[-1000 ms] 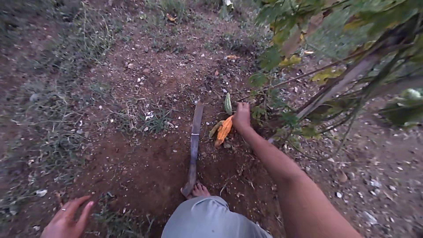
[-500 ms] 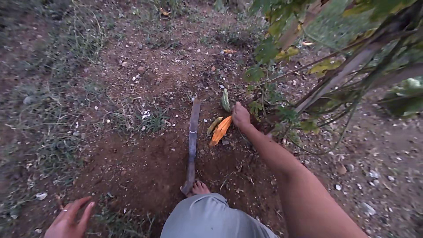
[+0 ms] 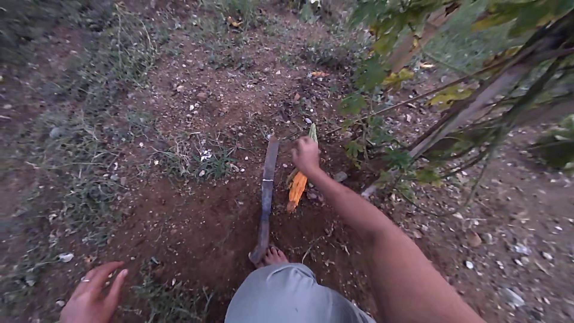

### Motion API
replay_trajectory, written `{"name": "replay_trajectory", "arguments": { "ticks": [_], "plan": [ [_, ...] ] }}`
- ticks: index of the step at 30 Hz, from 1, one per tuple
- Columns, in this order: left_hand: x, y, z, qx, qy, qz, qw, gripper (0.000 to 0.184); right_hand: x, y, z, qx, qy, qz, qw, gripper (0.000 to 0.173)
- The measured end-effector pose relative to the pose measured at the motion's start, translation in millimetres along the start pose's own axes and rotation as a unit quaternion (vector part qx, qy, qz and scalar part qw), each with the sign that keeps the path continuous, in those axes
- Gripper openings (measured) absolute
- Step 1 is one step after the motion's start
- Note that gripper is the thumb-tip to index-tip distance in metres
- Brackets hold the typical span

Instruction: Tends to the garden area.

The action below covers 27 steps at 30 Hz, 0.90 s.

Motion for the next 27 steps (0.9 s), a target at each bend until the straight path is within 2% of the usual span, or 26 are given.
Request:
{"name": "replay_trajectory", "arguments": {
  "ticks": [2, 4, 6, 9, 12, 16, 18, 21, 22, 24, 27],
  "plan": [
    [-0.8, 1.6, -0.6, 0.001, 0.001, -0.008, 1.000, 0.033, 41.8, -19.6, -19.3, 0.059, 0.028, 0.091, 0.994, 0.048],
    [-1.3, 4.5, 1.4, -0.005, -0.004, -0.019, 1.000, 0.033, 71.5, -25.9, -21.2, 0.039, 0.022, 0.172, 0.984, 0.063],
    [-2.0, 5.7, 4.1, -0.009, -0.009, -0.022, 1.000, 0.033, 88.4, -26.7, -16.7, 0.005, 0.000, 0.199, 0.980, 0.064],
    [0.8, 6.3, 5.0, -0.007, -0.006, -0.020, 1.000, 0.033, 89.4, -0.8, -25.9, 0.030, 0.004, 0.195, 0.980, 0.058],
    [1.3, 4.8, 7.2, -0.007, -0.002, -0.014, 1.000, 0.032, 90.2, 60.7, -19.8, 0.041, -0.001, 0.176, 0.984, 0.061],
    [3.9, -5.3, 14.5, -0.031, -0.003, -0.016, 0.999, 0.033, 84.0, 120.1, 7.8, -0.087, -0.013, 0.189, 0.978, 0.068],
    [6.8, -10.5, 15.9, -0.041, -0.001, -0.015, 0.999, 0.034, 74.1, 117.8, 2.6, -0.115, 0.014, 0.142, 0.983, 0.062],
    [15.3, -13.2, 13.4, -0.039, 0.001, -0.003, 0.999, 0.034, 56.7, 83.3, -27.9, -0.068, 0.130, -0.023, 0.989, 0.035],
    [17.3, -12.8, 11.7, -0.037, 0.001, 0.000, 0.999, 0.034, 53.7, 69.0, -37.6, -0.073, 0.189, -0.054, 0.978, 0.037],
    [18.7, -11.6, 8.9, -0.035, -0.001, 0.003, 0.999, 0.034, 58.6, 45.6, -50.9, -0.134, 0.313, -0.037, 0.939, 0.052],
    [18.2, -9.5, 6.2, -0.024, -0.015, 0.009, 1.000, 0.034, 80.9, 33.1, -62.1, -0.199, 0.390, 0.040, 0.898, 0.047]
  ]
}}
Point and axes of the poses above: each hand's wrist, its own y-axis away from the middle knuckle, its own z-axis out of the palm, x = y × z, the point moved 7 cm from there along -y, towards the middle knuckle, and after that the axes turned 4 degrees about -z, right-handed, at the moved point
